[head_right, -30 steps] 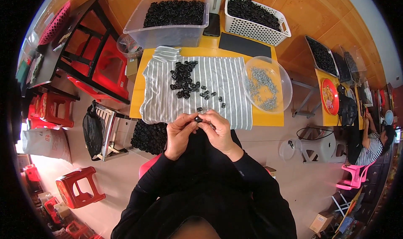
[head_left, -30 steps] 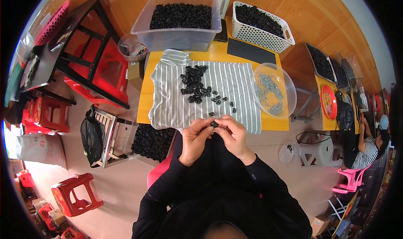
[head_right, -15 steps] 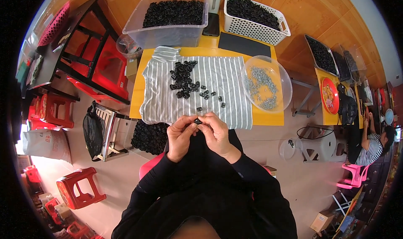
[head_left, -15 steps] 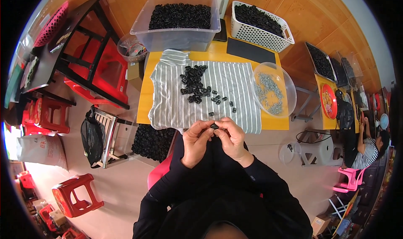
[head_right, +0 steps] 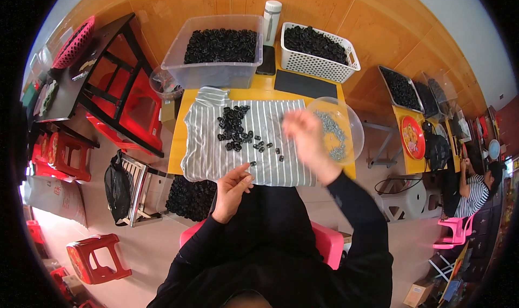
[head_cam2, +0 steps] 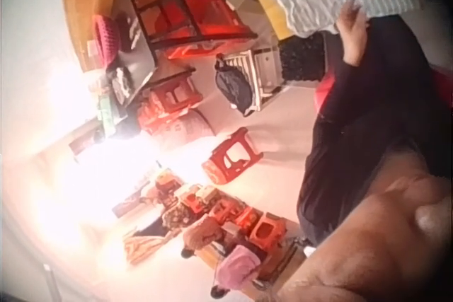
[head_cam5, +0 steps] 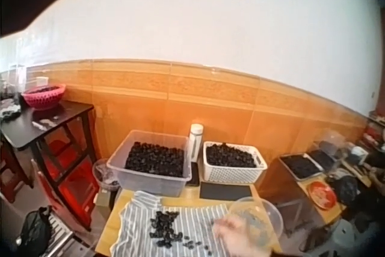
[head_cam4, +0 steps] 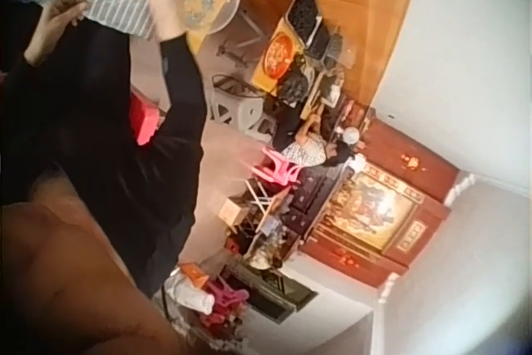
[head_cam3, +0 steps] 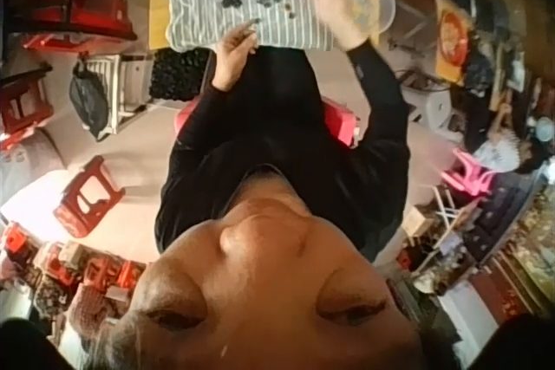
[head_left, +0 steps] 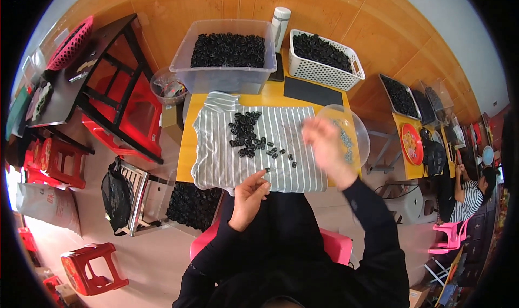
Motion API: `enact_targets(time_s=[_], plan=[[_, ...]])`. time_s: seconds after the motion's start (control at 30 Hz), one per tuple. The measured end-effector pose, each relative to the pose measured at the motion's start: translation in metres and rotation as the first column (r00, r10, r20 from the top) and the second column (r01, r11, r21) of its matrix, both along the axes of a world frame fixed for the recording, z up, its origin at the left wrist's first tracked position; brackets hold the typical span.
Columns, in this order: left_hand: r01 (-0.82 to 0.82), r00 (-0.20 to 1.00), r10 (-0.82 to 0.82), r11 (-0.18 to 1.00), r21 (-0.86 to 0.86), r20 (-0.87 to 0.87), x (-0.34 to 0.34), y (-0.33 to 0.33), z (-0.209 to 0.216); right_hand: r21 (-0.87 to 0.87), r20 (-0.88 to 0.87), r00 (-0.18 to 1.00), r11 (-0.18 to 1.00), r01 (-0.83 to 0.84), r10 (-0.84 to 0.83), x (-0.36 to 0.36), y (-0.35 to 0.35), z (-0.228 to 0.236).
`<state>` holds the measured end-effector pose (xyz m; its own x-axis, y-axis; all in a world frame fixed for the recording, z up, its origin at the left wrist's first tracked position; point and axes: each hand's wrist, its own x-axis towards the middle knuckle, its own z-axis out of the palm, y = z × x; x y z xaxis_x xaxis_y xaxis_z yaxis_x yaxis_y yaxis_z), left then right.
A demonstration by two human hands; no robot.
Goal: The person assembles small black plastic clips by picking up pieces from a striped cloth, fitting them together by hand, and placing the assembled pieces back onto the cloth.
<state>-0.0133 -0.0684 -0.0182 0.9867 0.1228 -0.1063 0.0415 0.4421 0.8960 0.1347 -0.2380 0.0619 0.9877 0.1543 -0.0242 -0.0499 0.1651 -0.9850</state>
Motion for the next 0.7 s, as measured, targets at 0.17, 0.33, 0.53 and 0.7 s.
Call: enact_targets(time_s=[0.17,0.33,0.53,0.7], plan=[[-0.025,0.997,0.027,0.999,0.020,-0.071,0.001,0.008,-0.003,0.175,0.055,0.979,0.967,0.183,-0.195,0.114,0.001,0.072],[-0.078,0.989,0.085,0.995,0.066,-0.119,0.006,0.005,-0.003,-0.406,0.331,0.900,0.904,-0.137,0.285,0.074,0.028,-0.019],[-0.041,0.990,0.056,0.992,0.117,-0.130,0.005,0.007,-0.005,-0.846,0.464,0.547,0.531,0.043,0.697,0.015,0.087,-0.058],[-0.059,0.986,0.072,0.994,0.088,-0.152,0.003,0.007,-0.007,-0.838,0.476,0.490,0.546,0.001,0.730,-0.003,0.079,-0.062]])
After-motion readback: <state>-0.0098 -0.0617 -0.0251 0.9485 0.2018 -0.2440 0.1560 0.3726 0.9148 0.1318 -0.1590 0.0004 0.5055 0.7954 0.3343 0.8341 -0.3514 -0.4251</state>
